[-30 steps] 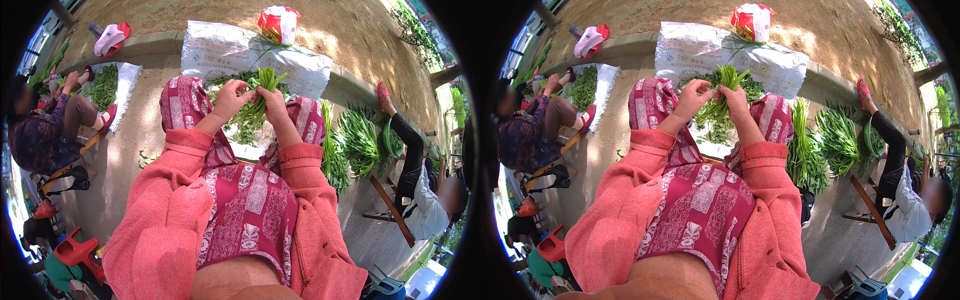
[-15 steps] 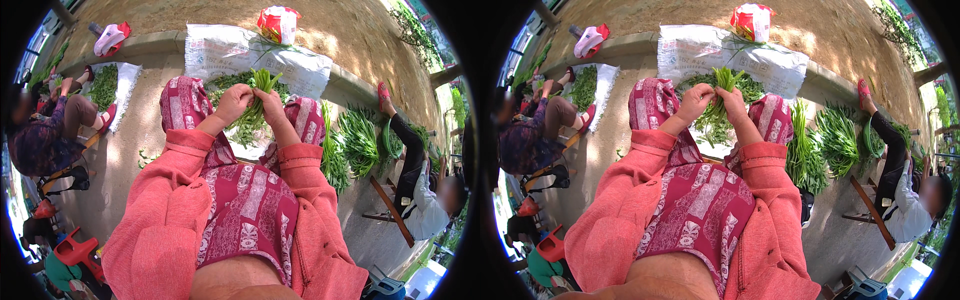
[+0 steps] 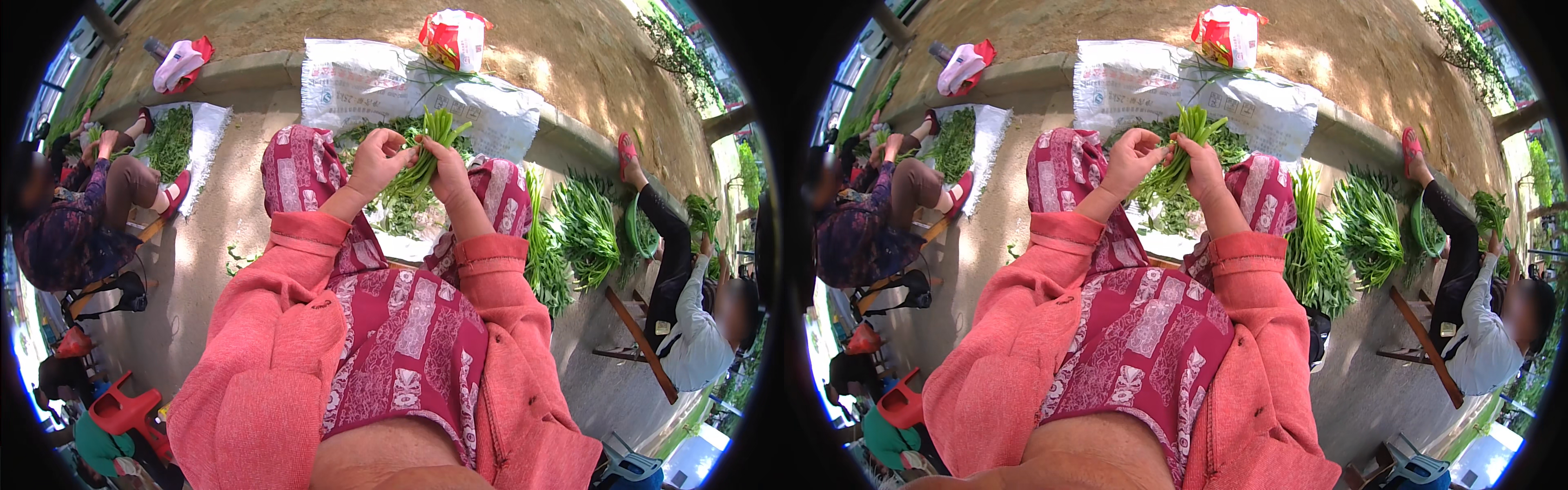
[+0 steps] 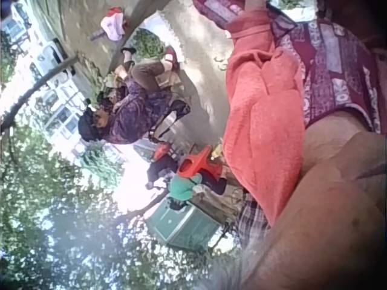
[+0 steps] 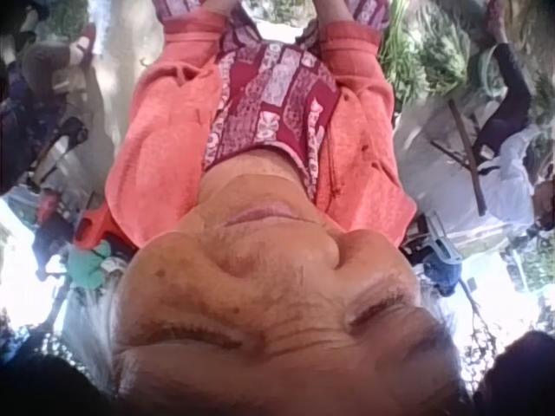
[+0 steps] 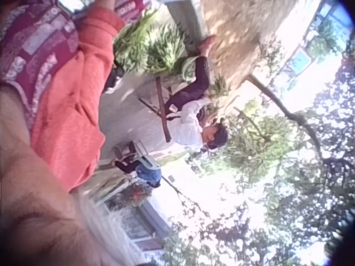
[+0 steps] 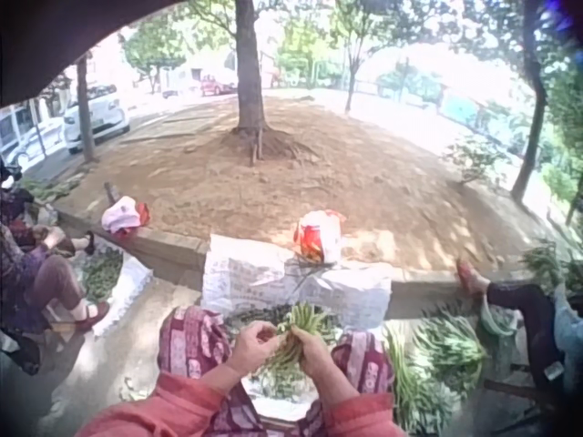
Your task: The person holds a bundle of green leafy vegetables and picks off individual leaves or small stems by hand, placing them onto a white bag spread on the ground while sitting outdoors.
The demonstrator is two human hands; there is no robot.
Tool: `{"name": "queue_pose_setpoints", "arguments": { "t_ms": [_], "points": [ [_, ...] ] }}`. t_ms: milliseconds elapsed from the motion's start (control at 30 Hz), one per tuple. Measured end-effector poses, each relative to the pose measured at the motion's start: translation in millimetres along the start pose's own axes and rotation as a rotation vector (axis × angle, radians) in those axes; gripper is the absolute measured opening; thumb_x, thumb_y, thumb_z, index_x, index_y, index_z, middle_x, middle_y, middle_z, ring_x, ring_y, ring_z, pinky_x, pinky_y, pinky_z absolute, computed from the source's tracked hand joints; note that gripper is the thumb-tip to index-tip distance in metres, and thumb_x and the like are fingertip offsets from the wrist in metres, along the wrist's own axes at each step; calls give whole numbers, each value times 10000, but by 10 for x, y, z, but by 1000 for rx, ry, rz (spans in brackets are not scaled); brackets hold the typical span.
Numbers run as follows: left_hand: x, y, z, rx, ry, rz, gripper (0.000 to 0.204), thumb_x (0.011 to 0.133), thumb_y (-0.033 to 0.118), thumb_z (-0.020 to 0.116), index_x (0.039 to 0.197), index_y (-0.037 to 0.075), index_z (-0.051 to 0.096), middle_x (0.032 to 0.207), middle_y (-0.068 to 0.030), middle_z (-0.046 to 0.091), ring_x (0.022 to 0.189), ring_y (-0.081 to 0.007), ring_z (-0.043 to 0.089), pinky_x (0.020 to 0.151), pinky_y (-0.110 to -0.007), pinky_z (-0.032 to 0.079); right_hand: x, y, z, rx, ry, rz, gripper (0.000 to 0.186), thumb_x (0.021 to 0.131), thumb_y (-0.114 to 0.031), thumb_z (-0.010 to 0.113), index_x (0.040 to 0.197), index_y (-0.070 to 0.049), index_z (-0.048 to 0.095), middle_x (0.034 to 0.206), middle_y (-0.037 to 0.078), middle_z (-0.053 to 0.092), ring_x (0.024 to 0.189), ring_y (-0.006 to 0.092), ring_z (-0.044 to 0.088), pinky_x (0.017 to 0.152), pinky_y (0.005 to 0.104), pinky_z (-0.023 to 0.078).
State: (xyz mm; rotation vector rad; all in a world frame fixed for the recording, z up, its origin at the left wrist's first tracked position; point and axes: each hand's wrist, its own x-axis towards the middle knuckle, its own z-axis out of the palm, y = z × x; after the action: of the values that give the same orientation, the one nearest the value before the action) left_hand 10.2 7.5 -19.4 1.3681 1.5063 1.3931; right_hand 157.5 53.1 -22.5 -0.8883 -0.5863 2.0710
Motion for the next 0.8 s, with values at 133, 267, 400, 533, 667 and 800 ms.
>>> {"name": "queue_pose_setpoints", "arguments": {
  "t_ms": [133,267,400,533,667,800],
  "points": [
    [-30,4,10,-198,-92,-125,252,752,128,728,906,-27,602,812,-45,577,677,-107,592,595,-223,479,-13,11,31,-17,-14,-8,228,899,-150,527,1044,24,549,824,76,597,683,178,599,632,312,522],
    [-37,36,22,-212,-75,-71,131,771,61,685,822,-41,622,759,-34,573,655,-102,598,570,-221,476,-28,39,41,-60,-57,10,235,887,-153,543,1054,12,563,837,73,600,647,166,590,603,304,519],
    [-33,51,2,-98,-45,-20,71,777,25,649,748,-36,627,734,-28,574,612,-82,582,546,-221,468,-34,57,45,-103,-99,31,234,880,-158,552,1044,7,580,837,63,603,628,160,579,581,295,514],
    [-31,-32,15,-99,-27,-63,51,776,21,637,763,-24,619,736,-26,588,607,-69,569,547,-220,465,-39,-3,45,-24,-87,65,247,884,-161,548,1050,18,578,822,47,597,612,142,558,582,289,504],
    [-25,-68,25,-91,-36,-59,47,801,35,634,789,-6,615,735,-7,613,620,-43,543,554,-199,442,-55,-37,49,-52,-71,40,257,891,-173,548,1052,25,583,798,33,589,618,120,546,601,289,499],
    [-32,-59,31,-135,-40,-67,61,775,37,641,767,-14,609,740,-23,587,621,-68,564,550,-225,461,-101,-71,103,-142,-61,40,222,873,-183,591,991,5,601,754,22,584,588,114,541,560,283,495]
  ]
}}
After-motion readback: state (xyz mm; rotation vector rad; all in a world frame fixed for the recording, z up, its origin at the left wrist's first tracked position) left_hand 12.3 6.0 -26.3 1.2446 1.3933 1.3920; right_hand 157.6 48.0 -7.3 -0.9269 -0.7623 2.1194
